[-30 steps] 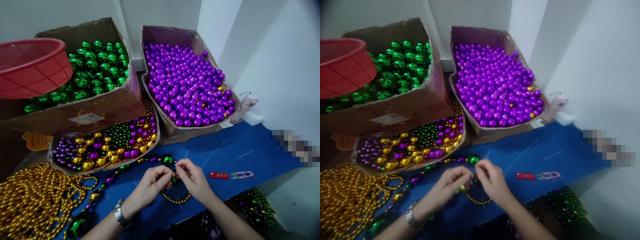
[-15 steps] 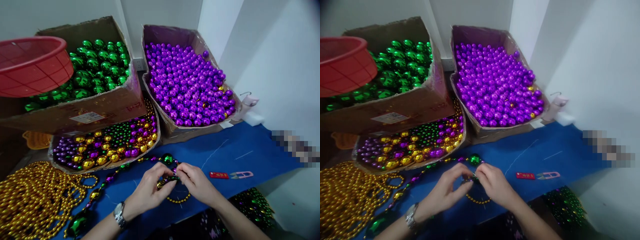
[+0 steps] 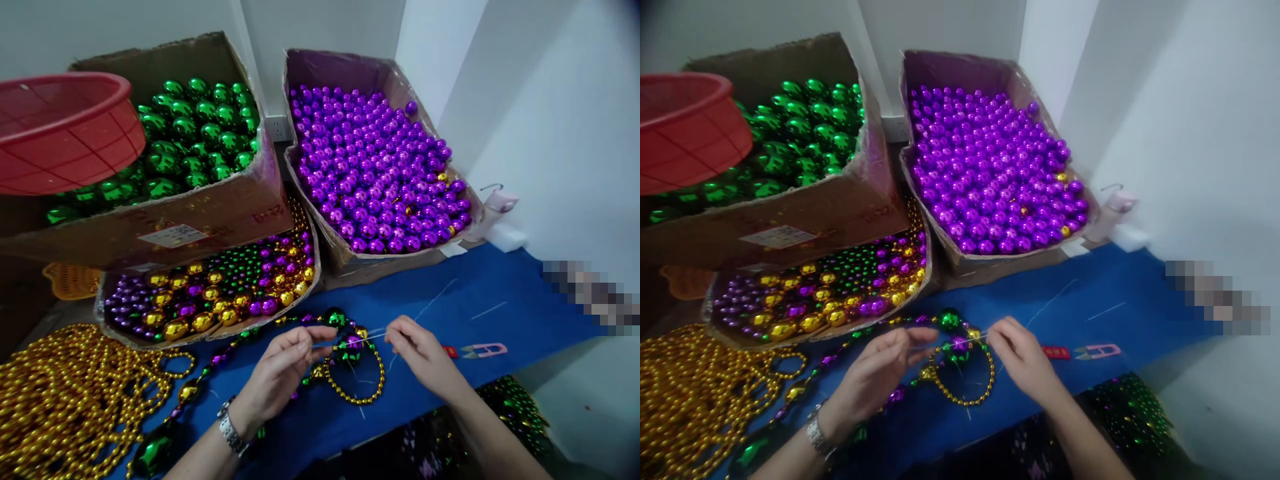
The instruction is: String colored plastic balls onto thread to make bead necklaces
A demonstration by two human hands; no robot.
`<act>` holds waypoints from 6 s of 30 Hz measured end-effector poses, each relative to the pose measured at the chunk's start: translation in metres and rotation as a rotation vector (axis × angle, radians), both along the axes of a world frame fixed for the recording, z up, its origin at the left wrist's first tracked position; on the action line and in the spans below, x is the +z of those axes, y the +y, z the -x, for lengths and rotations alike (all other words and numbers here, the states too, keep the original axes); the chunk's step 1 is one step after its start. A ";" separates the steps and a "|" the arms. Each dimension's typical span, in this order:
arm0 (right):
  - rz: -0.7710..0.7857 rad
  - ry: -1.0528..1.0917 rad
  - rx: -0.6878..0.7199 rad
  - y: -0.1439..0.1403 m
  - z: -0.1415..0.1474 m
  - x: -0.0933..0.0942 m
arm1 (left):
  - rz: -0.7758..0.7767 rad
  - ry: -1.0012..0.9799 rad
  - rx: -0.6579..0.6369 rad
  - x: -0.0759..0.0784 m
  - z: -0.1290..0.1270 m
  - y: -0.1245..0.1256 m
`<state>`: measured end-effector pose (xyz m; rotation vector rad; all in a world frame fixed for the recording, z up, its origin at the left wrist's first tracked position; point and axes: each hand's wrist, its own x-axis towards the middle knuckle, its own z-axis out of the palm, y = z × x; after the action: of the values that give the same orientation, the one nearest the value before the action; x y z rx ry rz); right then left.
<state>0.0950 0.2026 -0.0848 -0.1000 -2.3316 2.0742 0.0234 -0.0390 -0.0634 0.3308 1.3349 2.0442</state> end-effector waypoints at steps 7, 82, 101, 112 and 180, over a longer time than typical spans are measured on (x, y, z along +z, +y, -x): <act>0.952 -0.074 -0.115 -0.043 0.000 -0.013 | -0.107 0.013 -0.010 -0.004 -0.003 0.018; -0.440 0.223 0.052 -0.056 0.007 -0.014 | 0.394 0.065 0.017 0.001 -0.003 0.019; 1.141 -0.051 -0.050 -0.061 0.001 -0.017 | -0.079 -0.120 -0.030 -0.011 0.000 0.021; 0.730 -0.088 0.054 -0.057 -0.014 -0.020 | 0.234 -0.094 -0.042 -0.021 -0.006 0.014; -1.055 -0.151 -0.269 0.205 -0.101 -0.099 | 0.193 0.080 0.021 -0.035 -0.005 0.030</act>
<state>0.1956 0.4079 -0.1842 -0.5030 -2.9330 0.5725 0.0281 -0.0094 -0.0986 0.3161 1.5766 1.9170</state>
